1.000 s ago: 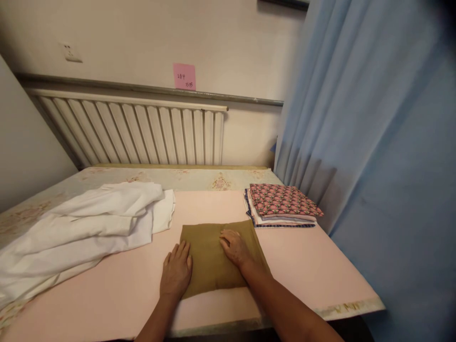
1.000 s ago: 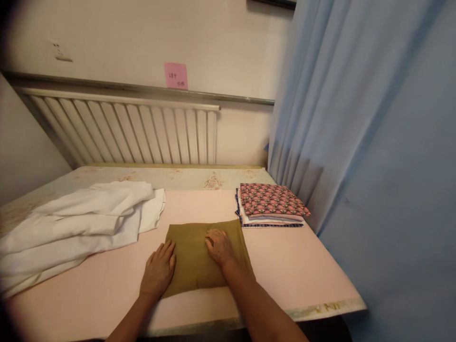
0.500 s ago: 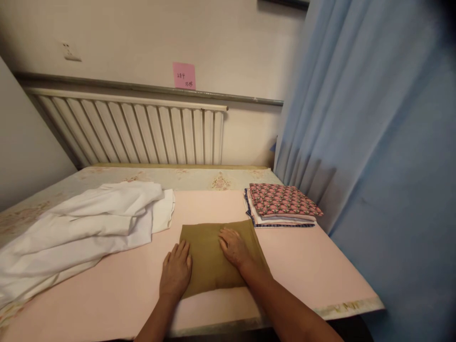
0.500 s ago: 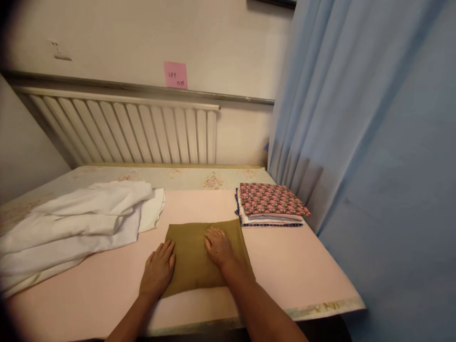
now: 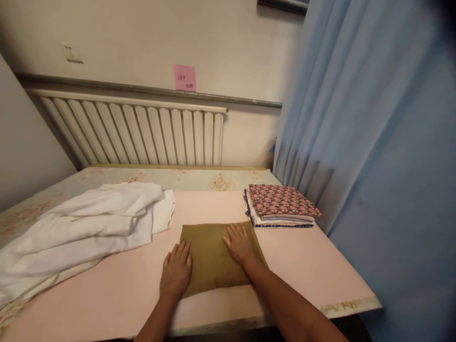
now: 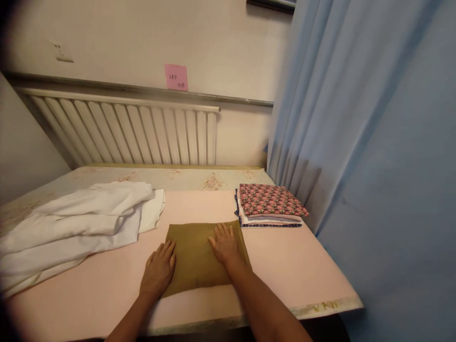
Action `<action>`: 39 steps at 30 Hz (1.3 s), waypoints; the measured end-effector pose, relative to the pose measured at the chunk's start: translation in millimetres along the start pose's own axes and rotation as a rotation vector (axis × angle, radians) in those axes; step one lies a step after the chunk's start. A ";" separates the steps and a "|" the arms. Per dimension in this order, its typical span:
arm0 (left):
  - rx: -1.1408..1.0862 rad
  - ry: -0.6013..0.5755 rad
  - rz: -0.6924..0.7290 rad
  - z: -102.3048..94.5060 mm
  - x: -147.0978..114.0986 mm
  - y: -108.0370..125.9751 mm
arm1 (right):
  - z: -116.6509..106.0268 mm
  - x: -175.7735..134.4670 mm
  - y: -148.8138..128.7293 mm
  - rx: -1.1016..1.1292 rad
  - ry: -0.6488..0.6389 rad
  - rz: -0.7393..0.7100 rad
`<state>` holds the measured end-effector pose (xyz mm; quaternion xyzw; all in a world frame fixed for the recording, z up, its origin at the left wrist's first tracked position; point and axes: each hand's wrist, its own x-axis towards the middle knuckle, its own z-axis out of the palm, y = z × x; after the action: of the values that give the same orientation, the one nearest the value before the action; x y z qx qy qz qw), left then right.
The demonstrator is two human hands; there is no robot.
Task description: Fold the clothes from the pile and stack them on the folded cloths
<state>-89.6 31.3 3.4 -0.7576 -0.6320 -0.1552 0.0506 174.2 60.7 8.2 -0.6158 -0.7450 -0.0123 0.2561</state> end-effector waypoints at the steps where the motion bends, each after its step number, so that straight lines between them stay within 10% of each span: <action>1: 0.000 0.000 0.000 0.7 0.0 -0.3 | -0.8 -1.0 6.5 -0.018 -0.006 0.012; 19: -0.023 -0.025 -0.004 -0.7 3.7 -3.3 | -18.2 -55.0 37.8 -0.075 -0.022 0.159; 26: 0.003 -0.036 0.013 -31.8 13.3 60.5 | -22.3 -65.0 36.8 -0.099 0.000 0.150; 31: -0.100 -0.118 0.153 -17.4 7.0 117.4 | -25.2 -64.6 34.7 -0.084 -0.021 0.161; 39: -0.103 -0.152 0.226 -1.3 -14.9 112.8 | -24.9 -66.8 34.0 -0.135 -0.072 0.172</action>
<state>17.7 -5.2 13.6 -0.8351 -0.5358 -0.1232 -0.0192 222.1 -0.3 -6.7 -0.6935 -0.6954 -0.0185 0.1872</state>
